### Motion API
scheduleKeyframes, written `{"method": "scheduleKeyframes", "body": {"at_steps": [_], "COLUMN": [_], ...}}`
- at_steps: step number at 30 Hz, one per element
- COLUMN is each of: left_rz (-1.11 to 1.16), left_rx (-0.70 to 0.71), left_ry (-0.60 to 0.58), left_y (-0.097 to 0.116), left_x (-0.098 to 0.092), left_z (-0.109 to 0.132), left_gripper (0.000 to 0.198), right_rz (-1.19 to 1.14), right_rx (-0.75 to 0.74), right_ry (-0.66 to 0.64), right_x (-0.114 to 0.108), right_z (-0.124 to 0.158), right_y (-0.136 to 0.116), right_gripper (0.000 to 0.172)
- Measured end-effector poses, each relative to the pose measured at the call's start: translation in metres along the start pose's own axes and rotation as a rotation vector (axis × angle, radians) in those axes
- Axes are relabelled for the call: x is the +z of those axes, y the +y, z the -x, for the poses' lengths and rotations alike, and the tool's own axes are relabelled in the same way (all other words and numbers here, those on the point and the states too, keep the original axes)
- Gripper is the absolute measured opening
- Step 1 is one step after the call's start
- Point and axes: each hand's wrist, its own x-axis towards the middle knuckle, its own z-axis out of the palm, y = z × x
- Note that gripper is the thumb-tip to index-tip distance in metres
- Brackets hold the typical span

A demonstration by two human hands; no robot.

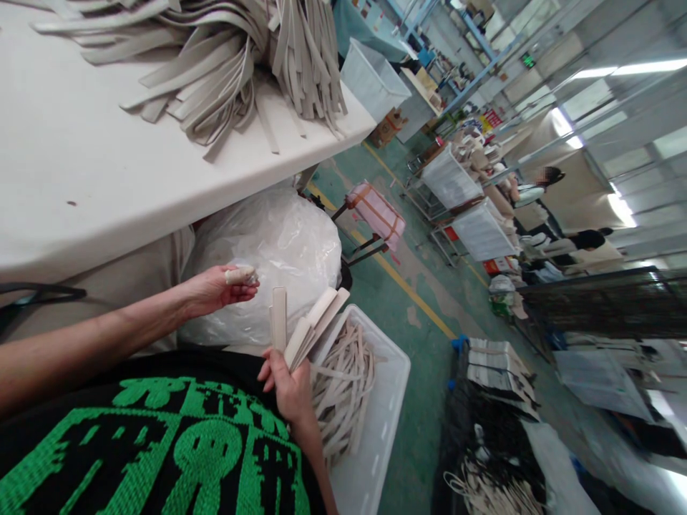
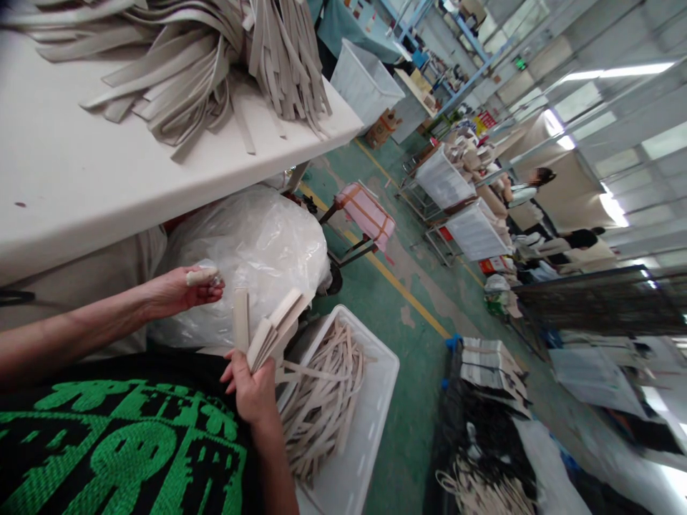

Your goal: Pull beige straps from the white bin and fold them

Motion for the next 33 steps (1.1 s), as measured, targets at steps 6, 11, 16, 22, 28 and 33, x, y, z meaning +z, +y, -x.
{"method": "scheduleKeyframes", "body": {"at_steps": [6,11,16,22,28,33], "left_rz": [0.054,0.022,-0.066,-0.367,-0.613,-0.567], "left_rx": [0.005,0.032,0.097,0.212,0.268,0.282], "left_ry": [0.017,-0.016,-0.05,-0.043,-0.026,-0.059], "left_y": [-0.003,-0.001,-0.004,-0.009,-0.013,-0.01], "left_x": [0.004,0.002,0.002,-0.01,-0.018,-0.008], "left_z": [0.003,0.002,0.002,0.0,0.001,0.009], "left_gripper": [0.019,0.013,0.022,0.034,0.03,0.03], "right_rz": [0.079,0.097,0.081,0.107,0.095,-0.038], "right_rx": [0.052,0.068,0.095,0.131,0.126,0.078], "right_ry": [-0.062,-0.096,-0.093,-0.054,-0.014,-0.008], "right_x": [0.009,0.01,0.012,0.014,0.017,0.012], "right_z": [-0.012,-0.016,-0.02,-0.022,-0.028,-0.038], "right_y": [-0.008,-0.008,-0.005,0.001,0.001,0.005], "right_gripper": [0.047,0.044,0.049,0.052,0.051,0.055]}}
